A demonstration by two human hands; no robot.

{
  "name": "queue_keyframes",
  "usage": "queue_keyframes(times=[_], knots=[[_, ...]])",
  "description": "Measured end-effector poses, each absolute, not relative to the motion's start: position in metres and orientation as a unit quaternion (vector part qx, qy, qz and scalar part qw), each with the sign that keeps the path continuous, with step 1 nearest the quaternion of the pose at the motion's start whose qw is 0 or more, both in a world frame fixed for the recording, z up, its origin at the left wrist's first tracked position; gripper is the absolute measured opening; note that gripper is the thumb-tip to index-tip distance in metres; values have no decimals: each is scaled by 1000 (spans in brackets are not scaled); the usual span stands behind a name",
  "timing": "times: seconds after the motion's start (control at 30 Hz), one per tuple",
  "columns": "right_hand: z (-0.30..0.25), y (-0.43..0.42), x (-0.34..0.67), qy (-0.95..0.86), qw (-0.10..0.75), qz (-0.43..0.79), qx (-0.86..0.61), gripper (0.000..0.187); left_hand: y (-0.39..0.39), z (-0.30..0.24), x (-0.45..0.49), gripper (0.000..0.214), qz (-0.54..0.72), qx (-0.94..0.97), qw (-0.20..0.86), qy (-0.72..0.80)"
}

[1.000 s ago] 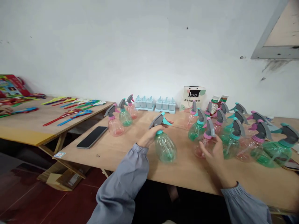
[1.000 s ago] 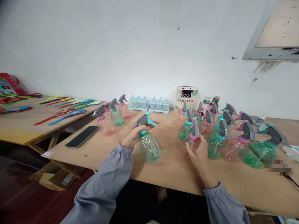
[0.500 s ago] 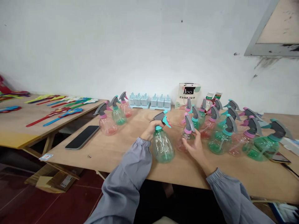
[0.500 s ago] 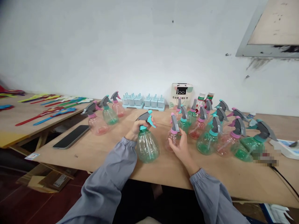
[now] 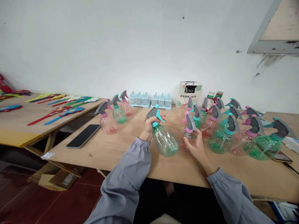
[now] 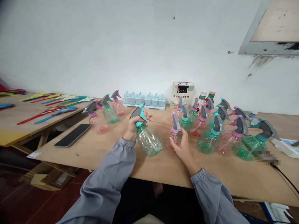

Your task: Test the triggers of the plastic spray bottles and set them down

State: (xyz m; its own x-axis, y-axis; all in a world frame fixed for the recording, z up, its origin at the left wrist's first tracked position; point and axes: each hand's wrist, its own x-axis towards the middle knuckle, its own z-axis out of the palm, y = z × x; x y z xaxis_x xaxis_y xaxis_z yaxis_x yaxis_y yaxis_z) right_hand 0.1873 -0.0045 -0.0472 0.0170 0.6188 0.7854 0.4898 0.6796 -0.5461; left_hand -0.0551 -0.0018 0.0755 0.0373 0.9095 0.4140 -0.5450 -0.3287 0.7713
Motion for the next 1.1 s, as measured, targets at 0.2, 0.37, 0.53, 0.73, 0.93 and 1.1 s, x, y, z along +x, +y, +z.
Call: queue_keyframes(times=[0.2,0.37,0.53,0.73,0.93,1.1], knots=[[-47,-6,186,-694,595,64,-400,63,-4,73,-53,24,639,478,565,209],[-48,-7,186,-694,593,70,-402,62,-4,72,-54,24,629,466,582,219],[-49,-6,187,-695,596,68,-396,62,-3,71,-56,18,614,487,569,248],[-49,-7,186,-693,594,66,-402,63,-13,76,-52,27,630,485,562,228],[-48,-7,186,-695,596,58,-398,63,-16,77,-61,13,644,519,500,257],[-49,-7,186,-691,599,62,-400,63,-42,84,-98,19,620,586,401,335]])
